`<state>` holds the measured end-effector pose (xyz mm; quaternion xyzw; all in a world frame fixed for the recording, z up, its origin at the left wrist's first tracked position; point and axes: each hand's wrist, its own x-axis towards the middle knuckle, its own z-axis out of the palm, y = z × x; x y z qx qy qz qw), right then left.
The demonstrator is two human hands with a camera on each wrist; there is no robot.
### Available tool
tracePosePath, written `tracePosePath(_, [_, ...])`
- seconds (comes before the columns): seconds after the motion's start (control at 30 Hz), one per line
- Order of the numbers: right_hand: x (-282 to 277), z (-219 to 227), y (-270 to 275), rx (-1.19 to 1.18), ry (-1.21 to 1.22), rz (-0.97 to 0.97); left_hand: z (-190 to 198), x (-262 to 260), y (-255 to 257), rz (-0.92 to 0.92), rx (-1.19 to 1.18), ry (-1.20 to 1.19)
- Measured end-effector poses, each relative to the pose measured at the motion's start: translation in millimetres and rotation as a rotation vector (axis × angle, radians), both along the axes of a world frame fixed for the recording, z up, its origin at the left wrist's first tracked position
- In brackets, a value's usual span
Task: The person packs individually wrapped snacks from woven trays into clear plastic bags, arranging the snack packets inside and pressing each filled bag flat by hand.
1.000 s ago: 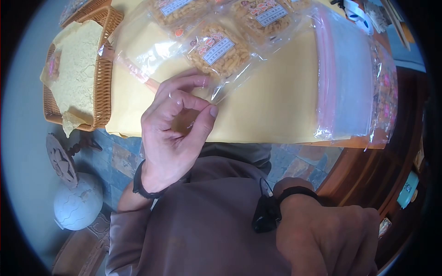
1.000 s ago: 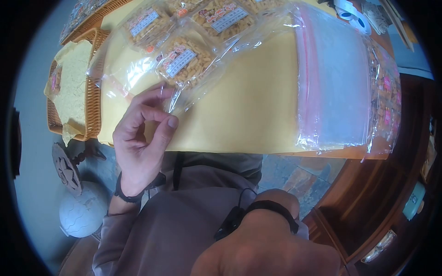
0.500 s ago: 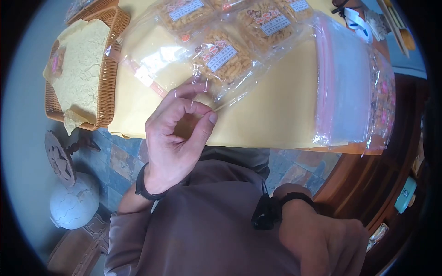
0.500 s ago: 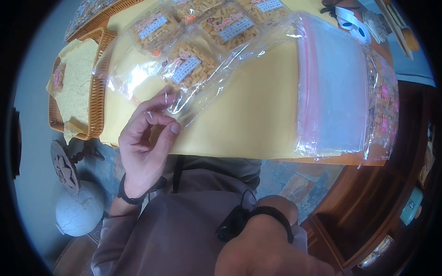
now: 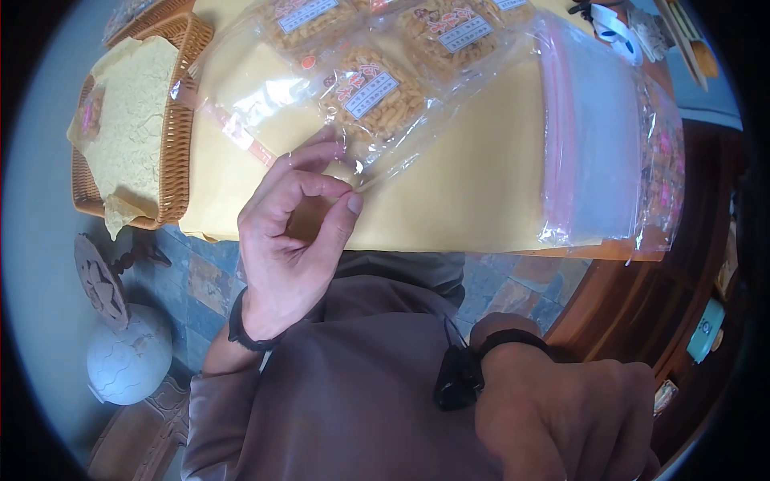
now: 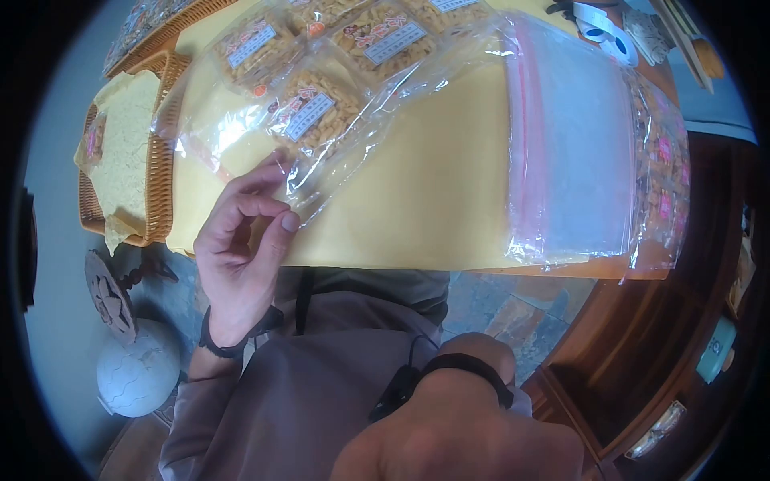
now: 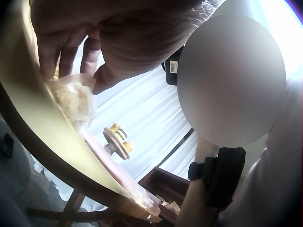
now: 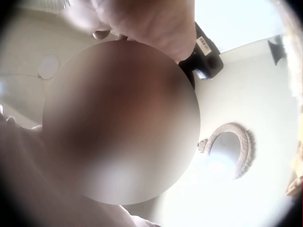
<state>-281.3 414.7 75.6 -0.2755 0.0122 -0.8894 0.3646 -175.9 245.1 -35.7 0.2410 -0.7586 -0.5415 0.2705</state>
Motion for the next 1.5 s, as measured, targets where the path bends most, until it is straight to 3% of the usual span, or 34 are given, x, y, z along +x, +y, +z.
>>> tracePosePath(0.17, [3.1, 1.1, -2.9, 0.097, -0.055, -0.079, 17.7, 15.5, -1.2, 0.061, -0.085, 0.012])
tracePosePath(0.23, [-5.5, -21.3, -9.3, -0.211, 0.13, -0.032, 31.8, 20.9, 3.4, 0.068, -0.158, 0.044])
tracePosePath(0.27, [-9.9, -28.6, -11.6, -0.209, 0.127, -0.028, 40.4, 22.0, 10.3, 0.005, -0.065, 0.213])
tracePosePath(0.3, [-14.7, -34.9, -12.6, -0.056, 0.114, -0.05, 49.5, 21.9, 16.8, -0.055, 0.03, 0.379])
tracePosePath(0.37, [-24.4, -47.5, -15.6, 0.247, 0.085, -0.074, 70.7, 16.4, 30.3, -0.345, 0.412, 0.534])
tracePosePath(0.4, [-28.9, -55.1, -18.4, 0.398, 0.074, -0.078, 83.8, 11.5, 36.0, -0.322, 0.41, 0.527])
tracePosePath(0.43, [-34.5, -65.0, -21.0, 0.529, -0.029, -0.087, 97.9, 3.8, 40.7, -0.46, 0.668, 0.413])
tracePosePath(0.5, [-51.0, -91.0, -17.0, 0.493, -0.136, 0.024, 121.1, -14.8, 48.1, -0.727, 1.201, 0.167])
tracePosePath(0.57, [-46.8, -88.4, -23.2, 0.574, -0.176, -0.045, 129.2, -43.0, 46.3, -1.076, 1.333, 0.163])
tracePosePath(0.6, [-45.1, -89.2, -22.6, 0.581, -0.179, -0.045, 130.2, -44.5, 56.3, -1.074, 1.341, 0.164])
tracePosePath(0.67, [-47.3, -90.8, -21.8, 0.55, -0.15, -0.044, 135.2, -43.4, 80.6, -0.886, 1.129, 0.65])
tracePosePath(0.7, [-47.1, -91.7, -20.0, 0.553, -0.152, -0.058, 133.5, -43.7, 93.2, -0.897, 1.138, 0.647])
tracePosePath(0.77, [-49.3, -94.6, -19.9, 0.559, -0.164, -0.054, 131.7, -51.9, 97.1, -0.716, 0.711, 0.585])
tracePosePath(0.8, [-51.6, -96.1, -20.3, 0.553, -0.164, -0.058, 130.7, -51.2, 95.1, -0.722, 0.706, 0.582])
tracePosePath(0.87, [-53.3, -99.8, -19.7, 0.543, -0.186, -0.045, 127.7, -44.4, 78.7, -0.673, 0.432, 0.509])
tracePosePath(0.9, [-54.2, -102.7, -20.5, 0.537, -0.191, -0.045, 123.2, -41.2, 70.8, -0.675, 0.429, 0.502])
tracePosePath(1.03, [-57.4, -107.0, -19.8, 0.531, -0.245, -0.087, 89.8, -25.1, 44.3, -0.432, -0.1, 0.331])
tracePosePath(1.1, [-56.7, -105.3, -21.7, 0.554, -0.273, -0.125, 92.0, -15.4, 16.4, -0.377, -0.049, 0.123])
tracePosePath(1.27, [-64.1, -110.7, -18.5, 0.666, -0.311, -0.131, 98.2, -3.8, -7.6, -0.012, 0.1, -0.075])
tracePosePath(1.5, [-81.0, -107.3, -20.3, 0.587, -0.363, -0.061, 97.2, -17.7, -12.4, -0.13, 0.078, -0.145])
